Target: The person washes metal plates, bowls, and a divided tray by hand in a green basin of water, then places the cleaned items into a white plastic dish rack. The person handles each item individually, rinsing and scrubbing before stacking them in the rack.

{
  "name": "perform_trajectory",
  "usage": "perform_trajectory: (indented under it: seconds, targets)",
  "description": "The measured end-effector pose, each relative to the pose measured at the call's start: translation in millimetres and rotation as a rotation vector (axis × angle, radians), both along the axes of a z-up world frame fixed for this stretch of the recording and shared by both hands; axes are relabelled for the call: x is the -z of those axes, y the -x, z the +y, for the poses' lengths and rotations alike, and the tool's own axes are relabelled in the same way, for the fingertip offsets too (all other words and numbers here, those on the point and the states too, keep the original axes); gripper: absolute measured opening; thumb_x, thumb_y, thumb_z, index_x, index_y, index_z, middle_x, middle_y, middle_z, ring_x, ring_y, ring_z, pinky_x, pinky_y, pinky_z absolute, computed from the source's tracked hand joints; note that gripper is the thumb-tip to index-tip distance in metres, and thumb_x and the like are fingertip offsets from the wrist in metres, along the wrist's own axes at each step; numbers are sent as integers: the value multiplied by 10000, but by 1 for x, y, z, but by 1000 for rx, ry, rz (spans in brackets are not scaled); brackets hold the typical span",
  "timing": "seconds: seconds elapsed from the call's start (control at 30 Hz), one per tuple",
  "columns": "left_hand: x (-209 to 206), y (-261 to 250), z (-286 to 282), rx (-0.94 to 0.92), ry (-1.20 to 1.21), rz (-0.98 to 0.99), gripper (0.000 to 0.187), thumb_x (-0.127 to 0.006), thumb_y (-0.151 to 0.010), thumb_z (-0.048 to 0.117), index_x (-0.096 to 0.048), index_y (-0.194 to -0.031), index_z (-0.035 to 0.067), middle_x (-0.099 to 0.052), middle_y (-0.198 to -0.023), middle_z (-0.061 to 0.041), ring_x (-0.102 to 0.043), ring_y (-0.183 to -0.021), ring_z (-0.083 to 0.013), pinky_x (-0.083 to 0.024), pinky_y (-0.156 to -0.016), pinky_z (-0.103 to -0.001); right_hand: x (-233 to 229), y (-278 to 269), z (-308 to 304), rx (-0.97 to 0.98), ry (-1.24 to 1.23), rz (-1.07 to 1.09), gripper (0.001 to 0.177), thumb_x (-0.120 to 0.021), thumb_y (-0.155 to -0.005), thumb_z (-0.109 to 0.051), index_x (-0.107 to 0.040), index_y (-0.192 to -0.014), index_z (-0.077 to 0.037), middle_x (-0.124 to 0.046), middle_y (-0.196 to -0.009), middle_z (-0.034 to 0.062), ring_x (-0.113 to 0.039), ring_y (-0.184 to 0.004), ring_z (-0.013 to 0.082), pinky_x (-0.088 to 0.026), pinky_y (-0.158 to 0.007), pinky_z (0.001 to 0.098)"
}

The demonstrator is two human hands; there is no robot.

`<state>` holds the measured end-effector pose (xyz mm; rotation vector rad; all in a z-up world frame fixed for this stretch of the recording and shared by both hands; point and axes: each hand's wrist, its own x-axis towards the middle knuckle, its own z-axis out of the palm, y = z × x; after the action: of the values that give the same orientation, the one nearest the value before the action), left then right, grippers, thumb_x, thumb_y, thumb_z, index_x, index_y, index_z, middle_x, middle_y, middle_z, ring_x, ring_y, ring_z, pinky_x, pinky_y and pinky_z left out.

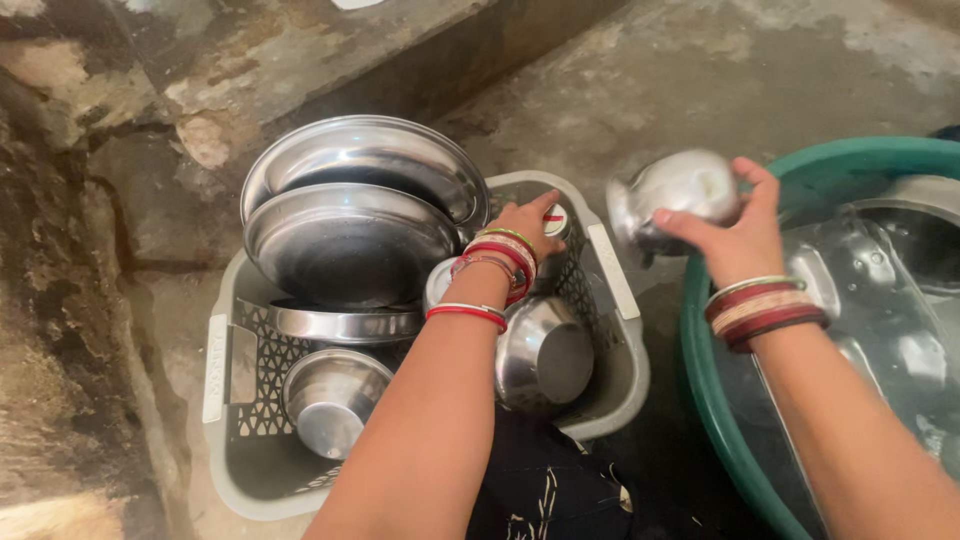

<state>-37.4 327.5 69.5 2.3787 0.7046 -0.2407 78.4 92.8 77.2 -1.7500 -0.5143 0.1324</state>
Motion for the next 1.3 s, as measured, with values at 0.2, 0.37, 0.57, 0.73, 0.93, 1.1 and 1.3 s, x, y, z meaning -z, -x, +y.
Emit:
perform_trajectory:
  seconds: [0.2,0.37,0.57,0.73,0.93,1.1,1.3]
  targets:
    - [-1,-7,-5,-96,-69,-26,683,-626,-934,470,-374,-1551,320,-409,-1555,-191,-510,-1358,-408,-397,-1119,-549,5,54,5,-211,158,-120,1104,-954,-583,-188,-328,-1480,-40,-524,-1393,190,-567,-1294,296,-472,-1084,410]
    - [-18,-4,-15,-121,-118,-59,669,-635,-905,507,-453,-1504,273,-430,-1541,-191,-566,-1303,-419,-447,-1089,-539,14,122,13,-205,596,-346,1094,-957,-567,-342,-373,-1456,-86,-480,-1434,207,-481,-1357,376,-389,-1153,458]
    - [-29,-2,-31,-99,-154,-62,699,-706,-846,560,-529,-1446,247,-465,-1509,-178,-514,-1355,-393,-404,-1096,-589,18,154,2,-185,994,-457,1112,-939,-625,-417,-346,-1528,-153,-353,-1537,239,-345,-1425,444,-292,-1107,558]
    - [-34,-7,-57,-14,-205,-81,676,-719,-824,571,-578,-1405,257,-490,-1481,-150,-461,-1387,-368,-345,-1116,-623,15,133,-23,-237,659,-446,831,-857,-735,-312,-439,-1413,-72,-378,-1500,260,-413,-1354,446,-388,-1081,468]
    - [-35,-17,-118,222,-317,-180,669,-724,-823,572,-602,-1370,207,-527,-1403,-186,-453,-1377,-376,-356,-1094,-614,35,66,-104,81,670,-437,527,-745,-841,-317,-590,-1294,-98,-534,-1416,159,-491,-1336,385,-396,-1127,480]
    - [-32,-10,-187,535,-351,-231,647,-741,-825,528,-610,-1351,175,-519,-1386,-213,-426,-1379,-393,-317,-1125,-606,80,31,-202,119,832,-228,714,-676,-876,-548,-530,-1400,-85,-426,-1504,200,-370,-1406,405,-321,-1137,523]
    - [-18,7,-251,710,-343,-109,674,-751,-837,505,-577,-1381,146,-459,-1444,-229,-348,-1439,-387,-248,-1174,-618,98,53,-276,40,1321,94,753,-599,-936,-485,-298,-1587,-257,-151,-1726,-40,-146,-1545,445,-196,-1194,661]
